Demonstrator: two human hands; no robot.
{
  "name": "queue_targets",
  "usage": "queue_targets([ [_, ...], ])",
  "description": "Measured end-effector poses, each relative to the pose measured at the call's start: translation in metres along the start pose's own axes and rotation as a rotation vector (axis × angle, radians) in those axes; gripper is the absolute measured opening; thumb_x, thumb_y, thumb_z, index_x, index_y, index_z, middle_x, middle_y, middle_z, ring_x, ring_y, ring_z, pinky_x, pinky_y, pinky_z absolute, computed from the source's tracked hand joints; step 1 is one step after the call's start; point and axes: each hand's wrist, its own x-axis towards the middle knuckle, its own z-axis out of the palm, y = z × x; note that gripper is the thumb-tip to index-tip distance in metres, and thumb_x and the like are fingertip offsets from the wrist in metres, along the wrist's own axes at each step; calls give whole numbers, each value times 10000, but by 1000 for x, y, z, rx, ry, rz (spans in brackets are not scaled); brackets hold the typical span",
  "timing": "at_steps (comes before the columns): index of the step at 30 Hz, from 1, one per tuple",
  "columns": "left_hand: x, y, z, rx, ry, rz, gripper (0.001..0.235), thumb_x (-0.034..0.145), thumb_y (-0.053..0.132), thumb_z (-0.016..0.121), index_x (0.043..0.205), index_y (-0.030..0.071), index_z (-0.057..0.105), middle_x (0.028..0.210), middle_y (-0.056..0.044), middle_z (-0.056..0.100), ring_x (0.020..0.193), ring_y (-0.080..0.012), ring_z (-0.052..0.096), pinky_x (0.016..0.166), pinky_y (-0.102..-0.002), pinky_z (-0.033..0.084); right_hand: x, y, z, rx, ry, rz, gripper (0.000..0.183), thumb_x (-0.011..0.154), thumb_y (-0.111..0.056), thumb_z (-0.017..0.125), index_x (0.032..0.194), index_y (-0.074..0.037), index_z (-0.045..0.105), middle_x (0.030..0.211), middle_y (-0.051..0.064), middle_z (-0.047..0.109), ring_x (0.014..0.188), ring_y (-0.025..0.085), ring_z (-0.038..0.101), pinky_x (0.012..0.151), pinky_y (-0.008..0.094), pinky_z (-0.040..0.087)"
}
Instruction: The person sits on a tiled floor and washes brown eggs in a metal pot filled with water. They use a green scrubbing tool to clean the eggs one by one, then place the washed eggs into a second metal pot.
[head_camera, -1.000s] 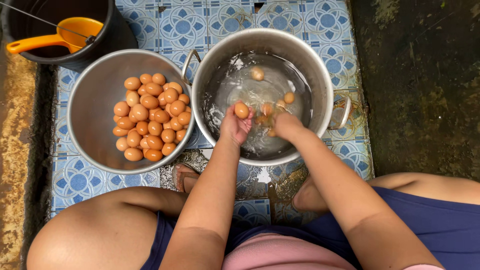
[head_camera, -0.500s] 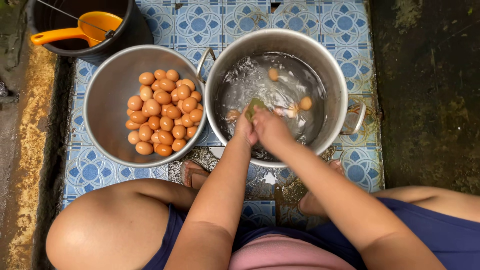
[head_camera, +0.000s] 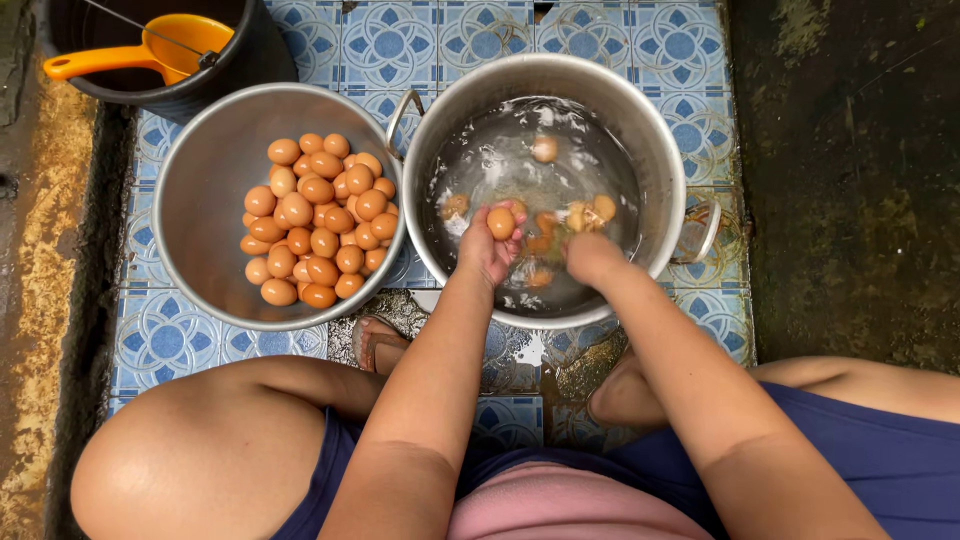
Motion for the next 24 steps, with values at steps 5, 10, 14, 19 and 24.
queue_targets([
  [5, -2, -4, 4, -24, 45, 1, 362, 985, 539, 569, 1023, 181, 607, 802, -95, 723, 527, -160, 688, 426, -189, 540, -14, -16, -20, 790, -42, 23, 190, 984, -238, 559, 1035, -114, 693, 760, 112, 636, 709, 275, 684, 663, 399, 588],
  [10, -6, -10, 7, 93, 85, 53, 368, 957, 555, 612, 1012, 192, 596, 815, -48, 722, 483, -107, 652, 370, -133, 468, -14, -50, -47, 1520, 116, 1, 215, 1013, -209, 655, 1208, -122, 627, 966, 47, 683, 756, 152, 731, 659, 348, 647],
  [14, 71, -38, -25, -27, 41, -49, 221, 869, 422, 718, 909, 208, 682, 766, -25, 717, 505, -166, 674, 421, -229, 518, -42, -93, -33, 726, 285, -331, 221, 1023, -184, 587, 1207, -125, 694, 1458, 141, 582, 1327, 387, 540, 1086, 513, 473],
  [19, 16, -9, -7, -268, 170, 68, 336, 951, 419, 651, 1063, 104, 612, 921, -128, 694, 613, -221, 684, 493, -273, 580, -69, -107, -45, 558, 351, -456, 186, 992, -226, 633, 1132, -203, 754, 1240, 37, 736, 1177, 299, 658, 977, 458, 558],
  [24, -11, -6, 16, 86, 371, 131, 385, 1017, 555, 478, 1019, 173, 522, 757, -79, 602, 496, -208, 631, 345, -212, 449, -49, -58, -40, -130, 90, -302, 310, 973, -244, 499, 1030, -129, 782, 1004, 165, 785, 1065, 343, 735, 924, 475, 598],
])
